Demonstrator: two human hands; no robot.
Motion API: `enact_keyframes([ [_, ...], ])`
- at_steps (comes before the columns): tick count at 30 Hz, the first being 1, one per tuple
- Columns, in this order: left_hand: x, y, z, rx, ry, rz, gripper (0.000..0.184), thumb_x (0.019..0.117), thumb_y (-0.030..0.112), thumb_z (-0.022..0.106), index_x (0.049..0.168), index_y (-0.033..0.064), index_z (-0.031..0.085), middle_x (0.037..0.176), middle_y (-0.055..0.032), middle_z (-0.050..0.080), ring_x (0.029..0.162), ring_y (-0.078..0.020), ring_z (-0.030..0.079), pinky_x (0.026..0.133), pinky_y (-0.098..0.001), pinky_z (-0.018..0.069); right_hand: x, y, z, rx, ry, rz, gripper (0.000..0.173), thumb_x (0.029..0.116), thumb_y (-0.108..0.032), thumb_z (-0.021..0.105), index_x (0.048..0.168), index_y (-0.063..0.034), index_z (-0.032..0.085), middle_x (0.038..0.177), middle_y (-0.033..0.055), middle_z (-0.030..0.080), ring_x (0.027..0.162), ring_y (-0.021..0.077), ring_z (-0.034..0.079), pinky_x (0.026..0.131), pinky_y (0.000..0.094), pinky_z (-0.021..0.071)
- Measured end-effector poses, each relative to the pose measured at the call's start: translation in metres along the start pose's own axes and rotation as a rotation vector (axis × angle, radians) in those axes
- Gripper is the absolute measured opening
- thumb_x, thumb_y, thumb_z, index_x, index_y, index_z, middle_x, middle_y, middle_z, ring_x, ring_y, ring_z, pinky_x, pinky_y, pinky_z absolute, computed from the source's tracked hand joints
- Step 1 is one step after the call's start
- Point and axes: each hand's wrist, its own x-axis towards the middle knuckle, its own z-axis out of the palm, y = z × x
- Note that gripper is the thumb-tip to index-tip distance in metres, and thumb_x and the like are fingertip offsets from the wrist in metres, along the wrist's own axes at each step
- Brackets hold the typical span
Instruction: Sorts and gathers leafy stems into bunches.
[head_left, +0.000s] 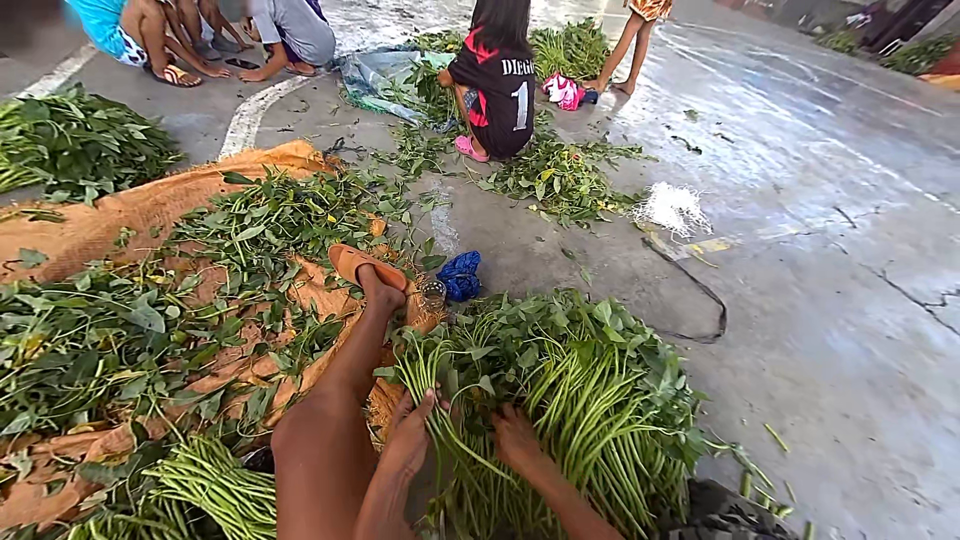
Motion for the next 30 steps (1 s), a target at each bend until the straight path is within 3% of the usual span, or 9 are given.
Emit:
enact_keyframes([
  [4, 0.002, 0.014, -0.011, -0.151, 0.062, 0.021, 0.017, 0.1096, 0.004, 0.035, 0.117, 0.0026, 0.05, 0.09, -0.0084, 0.066, 0.077, -0.0204, 0.071, 0.074, -0.0415, 0.064, -0.01, -0.001, -0.017, 0.089, 0.099, 0.051, 0.036, 0.1027, -0.013, 0.056, 0.138, -0.0082, 0.06, 0.139, 0.0184, 0.06, 0.129, 0.0363, 0.058, 0.108, 0.0518, 0.0462],
  [7, 0.008, 0.017, -0.009, -0.163, 0.124, 0.035, 0.018, 0.1107, 0.007, 0.034, 0.119, 0.0026, 0.049, 0.088, -0.0085, 0.068, 0.074, -0.0188, 0.071, 0.07, -0.0371, 0.0636, -0.025, 0.011, -0.029, 0.317, 0.235, 0.03, 0.037, 0.0993, -0.008, 0.06, 0.134, 0.0001, 0.053, 0.116, 0.0175, 0.07, 0.107, 0.0313, 0.069, 0.095, 0.0468, 0.0541],
  [12, 0.014, 0.018, -0.007, -0.106, 0.018, 0.045, 0.029, 0.1037, -0.006, 0.042, 0.131, 0.001, 0.05, 0.095, -0.0084, 0.066, 0.077, -0.017, 0.069, 0.072, -0.0329, 0.0618, -0.046, 0.029, -0.035, 0.877, 0.256, -0.2, 0.056, 0.0924, -0.005, 0.068, 0.144, 0.0027, 0.047, 0.103, 0.0084, 0.071, 0.09, 0.0127, 0.07, 0.085, 0.0296, 0.0576],
  [15, 0.015, 0.023, 0.0, -0.04, 0.021, 0.003, 0.023, 0.1027, -0.007, 0.045, 0.123, 0.0006, 0.053, 0.093, -0.0077, 0.067, 0.074, -0.0156, 0.068, 0.068, -0.0302, 0.0612, -0.056, 0.038, -0.031, 0.913, 0.263, -0.27, 0.048, 0.0912, -0.004, 0.068, 0.138, 0.001, 0.057, 0.1, 0.0041, 0.072, 0.088, 0.0079, 0.069, 0.083, 0.0259, 0.0577],
  [21, 0.021, 0.013, 0.002, 0.059, 0.021, -0.042, 0.016, 0.1047, -0.004, 0.046, 0.114, -0.0021, 0.058, 0.086, -0.0066, 0.066, 0.07, -0.0144, 0.067, 0.068, -0.0298, 0.0604, -0.065, 0.033, -0.029, 0.889, 0.271, -0.299, 0.05, 0.0914, -0.004, 0.066, 0.141, 0.0006, 0.057, 0.095, 0.002, 0.069, 0.08, 0.0054, 0.063, 0.076, 0.0234, 0.0542],
  [23, 0.023, 0.01, 0.0, 0.008, 0.029, -0.036, 0.015, 0.1045, -0.005, 0.044, 0.111, -0.0006, 0.058, 0.084, -0.005, 0.065, 0.071, -0.0143, 0.067, 0.073, -0.0325, 0.0614, -0.068, 0.027, -0.034, 0.774, 0.32, -0.299, 0.046, 0.0924, -0.006, 0.065, 0.138, -0.0042, 0.062, 0.101, 0.0044, 0.07, 0.082, 0.0071, 0.063, 0.076, 0.0238, 0.0536],
  [25, 0.022, 0.005, 0.0, -0.039, 0.056, -0.028, 0.014, 0.1041, -0.005, 0.045, 0.111, 0.001, 0.056, 0.084, -0.0047, 0.065, 0.072, -0.0148, 0.067, 0.074, -0.0349, 0.0621, -0.068, 0.023, -0.034, 0.569, 0.34, -0.167, 0.045, 0.0949, -0.008, 0.064, 0.14, -0.0109, 0.063, 0.108, 0.0124, 0.069, 0.091, 0.0191, 0.065, 0.085, 0.0336, 0.0538],
  [28, 0.024, -0.005, -0.004, -0.042, 0.083, 0.058, 0.02, 0.1015, -0.009, 0.047, 0.118, 0.0012, 0.052, 0.093, -0.0063, 0.064, 0.079, -0.0154, 0.067, 0.075, -0.0344, 0.0616, -0.061, 0.012, -0.028, 0.438, 0.356, -0.058, 0.049, 0.0968, -0.009, 0.061, 0.145, -0.0188, 0.06, 0.113, 0.0173, 0.068, 0.097, 0.0269, 0.066, 0.09, 0.0402, 0.0538],
  [30, 0.017, -0.011, -0.015, 0.031, 0.035, 0.158, 0.027, 0.0983, -0.011, 0.047, 0.123, 0.0004, 0.049, 0.099, -0.0053, 0.066, 0.084, -0.0141, 0.068, 0.077, -0.0329, 0.0613, -0.064, -0.005, -0.023, 0.431, 0.305, -0.045, 0.049, 0.0994, -0.01, 0.059, 0.148, -0.0172, 0.056, 0.124, 0.0199, 0.065, 0.108, 0.0323, 0.066, 0.098, 0.047, 0.0525],
])
